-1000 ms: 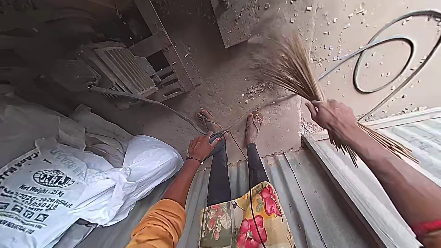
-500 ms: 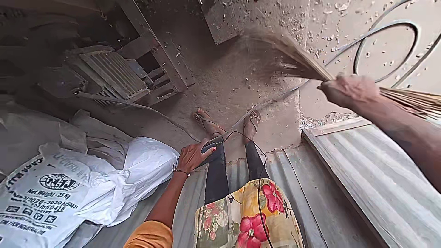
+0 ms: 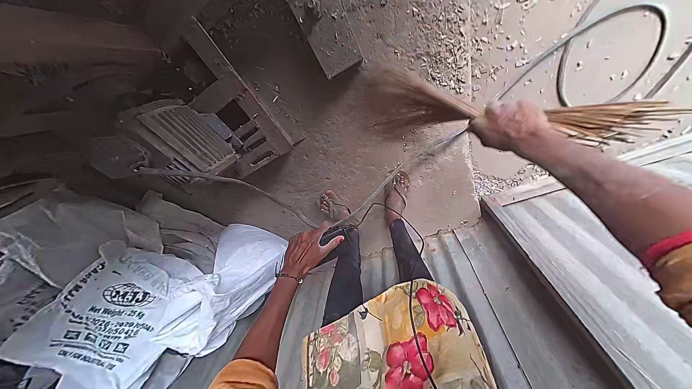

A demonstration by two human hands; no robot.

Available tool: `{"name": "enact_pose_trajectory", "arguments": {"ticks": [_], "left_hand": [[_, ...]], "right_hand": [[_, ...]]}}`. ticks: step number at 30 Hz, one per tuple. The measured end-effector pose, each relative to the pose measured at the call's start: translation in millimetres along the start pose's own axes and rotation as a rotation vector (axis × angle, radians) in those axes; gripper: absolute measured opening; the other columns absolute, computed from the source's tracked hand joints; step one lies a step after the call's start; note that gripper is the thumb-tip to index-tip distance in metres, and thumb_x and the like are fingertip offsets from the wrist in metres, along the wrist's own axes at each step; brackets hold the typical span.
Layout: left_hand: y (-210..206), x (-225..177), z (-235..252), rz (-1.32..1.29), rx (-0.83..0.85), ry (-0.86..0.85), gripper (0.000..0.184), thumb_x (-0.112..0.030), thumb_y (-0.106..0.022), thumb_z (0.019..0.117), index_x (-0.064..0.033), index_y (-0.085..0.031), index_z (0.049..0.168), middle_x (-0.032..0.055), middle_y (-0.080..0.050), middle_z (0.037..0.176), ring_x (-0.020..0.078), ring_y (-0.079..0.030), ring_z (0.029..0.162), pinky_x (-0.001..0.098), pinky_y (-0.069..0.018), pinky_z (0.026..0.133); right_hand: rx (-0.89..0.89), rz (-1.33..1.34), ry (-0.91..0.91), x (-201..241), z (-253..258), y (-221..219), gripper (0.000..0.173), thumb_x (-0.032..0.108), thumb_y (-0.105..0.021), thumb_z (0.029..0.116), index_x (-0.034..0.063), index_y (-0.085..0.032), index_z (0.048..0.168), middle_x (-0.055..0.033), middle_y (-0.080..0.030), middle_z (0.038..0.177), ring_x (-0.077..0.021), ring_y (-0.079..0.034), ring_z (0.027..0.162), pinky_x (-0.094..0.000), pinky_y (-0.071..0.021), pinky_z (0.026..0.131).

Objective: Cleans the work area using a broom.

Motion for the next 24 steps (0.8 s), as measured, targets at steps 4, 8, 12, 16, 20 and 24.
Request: {"name": "enact_pose_trajectory", "arguments": {"ticks": [4,8,12,16,20,24], "left_hand": [[-5,-1,2,-0.036,-0.039,0.01,0.074,-0.073,-0.043,0.0954,-0.019,-0.058,0.144,0.021,-0.074,0.105,0.0437,-0.071,0.098,0.0625,-0.0518,0.085],[-5,-6,3,-0.085,-0.035,0.029,0.076,-0.073,-0.043,0.0954,-0.0163,-0.058,0.144,0.0213,-0.074,0.106,0.0434,-0.071,0.099,0.0616,-0.0519,0.086],[0,-7,2,-0.062,0.032,0.06,0.075,-0.074,-0.042,0.0954,-0.0191,-0.057,0.144,0.0208,-0.073,0.107,0.042,-0.07,0.103,0.0611,-0.0514,0.089],[0,-2,2,-0.013,0.09,0.09,0.075,-0.077,-0.039,0.0947,-0.0232,-0.057,0.144,0.0181,-0.074,0.111,0.0383,-0.07,0.107,0.0582,-0.0513,0.093],[2,-2,12,0.0,0.109,0.068,0.076,-0.078,-0.038,0.0943,-0.0244,-0.055,0.145,0.0173,-0.073,0.112,0.0373,-0.069,0.108,0.0563,-0.0515,0.095],[24,-9,28,0.008,0.086,0.041,0.074,-0.076,-0.04,0.0954,-0.0202,-0.058,0.141,0.0184,-0.072,0.113,0.0375,-0.069,0.109,0.0574,-0.0506,0.095]], "right_hand": [[-0.221,-0.035,-0.106,-89,-17,33,0.04,0.031,-0.036,0.11,0.0014,-0.062,0.104,-0.0393,-0.061,0.098,-0.0597,-0.065,0.086,-0.0655,-0.0485,0.056],[-0.196,0.286,0.039,-6,-96,12,0.027,0.026,-0.05,0.1075,0.0056,-0.064,0.116,-0.0287,-0.062,0.09,-0.05,-0.065,0.071,-0.0619,-0.0492,0.054],[0.315,0.237,0.439,166,-100,-45,0.035,0.017,-0.04,0.1091,-0.0078,-0.059,0.125,-0.0293,-0.063,0.118,-0.0466,-0.063,0.112,-0.0598,-0.0497,0.089],[0.201,0.221,0.281,151,-2,-11,0.032,0.023,-0.053,0.1045,-0.0049,-0.065,0.115,-0.0278,-0.066,0.114,-0.0449,-0.065,0.111,-0.061,-0.052,0.087],[-0.05,0.038,0.067,-14,24,52,0.028,0.026,-0.056,0.1036,0.0018,-0.068,0.099,-0.0257,-0.068,0.095,-0.0472,-0.067,0.093,-0.0644,-0.0507,0.07],[-0.235,0.069,0.031,-58,-55,74,0.013,0.019,-0.06,0.102,0.011,-0.07,0.099,-0.0227,-0.065,0.088,-0.0441,-0.066,0.076,-0.0578,-0.049,0.057]]}}
Point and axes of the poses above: each hand's wrist, its own z-axis towards the middle knuckle, its own y-axis out of the back of the hand, x = y × z, the point moved 10 cm from there along z, towards the middle knuckle
